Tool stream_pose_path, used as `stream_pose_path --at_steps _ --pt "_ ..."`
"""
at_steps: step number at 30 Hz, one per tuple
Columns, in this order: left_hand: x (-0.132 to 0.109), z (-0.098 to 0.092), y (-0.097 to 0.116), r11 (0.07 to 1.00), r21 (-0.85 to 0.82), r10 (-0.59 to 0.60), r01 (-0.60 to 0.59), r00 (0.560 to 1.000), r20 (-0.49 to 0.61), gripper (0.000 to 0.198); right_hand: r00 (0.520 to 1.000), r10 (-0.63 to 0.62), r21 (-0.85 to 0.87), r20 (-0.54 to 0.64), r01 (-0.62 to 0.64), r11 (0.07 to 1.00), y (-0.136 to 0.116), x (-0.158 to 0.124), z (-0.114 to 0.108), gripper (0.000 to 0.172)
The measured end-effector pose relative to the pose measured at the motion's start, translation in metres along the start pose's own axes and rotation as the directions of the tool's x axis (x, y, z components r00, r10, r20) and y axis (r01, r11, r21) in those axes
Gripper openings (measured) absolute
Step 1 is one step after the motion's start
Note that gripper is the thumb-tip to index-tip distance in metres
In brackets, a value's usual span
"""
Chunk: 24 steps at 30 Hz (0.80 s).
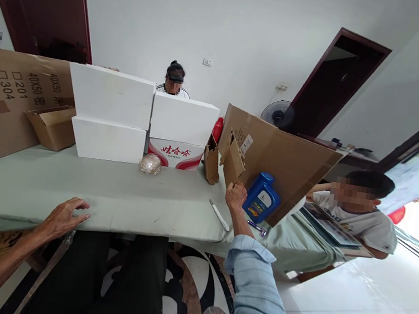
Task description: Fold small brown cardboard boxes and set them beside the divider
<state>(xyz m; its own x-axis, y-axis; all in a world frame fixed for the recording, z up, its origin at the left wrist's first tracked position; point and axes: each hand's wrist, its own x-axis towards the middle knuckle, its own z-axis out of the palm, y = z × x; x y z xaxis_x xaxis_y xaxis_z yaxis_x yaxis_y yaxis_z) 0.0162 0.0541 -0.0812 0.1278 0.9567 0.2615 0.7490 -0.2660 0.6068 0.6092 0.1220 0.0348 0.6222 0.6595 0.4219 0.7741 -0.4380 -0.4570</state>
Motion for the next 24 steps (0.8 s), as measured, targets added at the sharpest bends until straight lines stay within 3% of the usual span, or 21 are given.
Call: stream_pose_path --at_steps 15,21,24 --pt "-0.002 0.025 -0.003 0.994 -0.073 -0.074 0.075 0.997 0.015 0.028 0.983 -0.032 -0.116 0.182 0.054 0.992 -0.036 0.059 0.089 0.032" --pt "-0.002 0.045 -0.029 0.994 -0.094 -0.053 0.051 0.998 -0.020 0.023 0.980 -0.073 -0.126 0.185 0.097 0.987 -0.033 0.071 0.096 0.028" --pt "0.001 0.043 -0.026 0.995 -0.085 -0.056 0.056 0.998 -0.008 0.025 0.979 -0.097 -0.114 0.181 0.119 0.986 -0.043 0.071 0.102 0.031"
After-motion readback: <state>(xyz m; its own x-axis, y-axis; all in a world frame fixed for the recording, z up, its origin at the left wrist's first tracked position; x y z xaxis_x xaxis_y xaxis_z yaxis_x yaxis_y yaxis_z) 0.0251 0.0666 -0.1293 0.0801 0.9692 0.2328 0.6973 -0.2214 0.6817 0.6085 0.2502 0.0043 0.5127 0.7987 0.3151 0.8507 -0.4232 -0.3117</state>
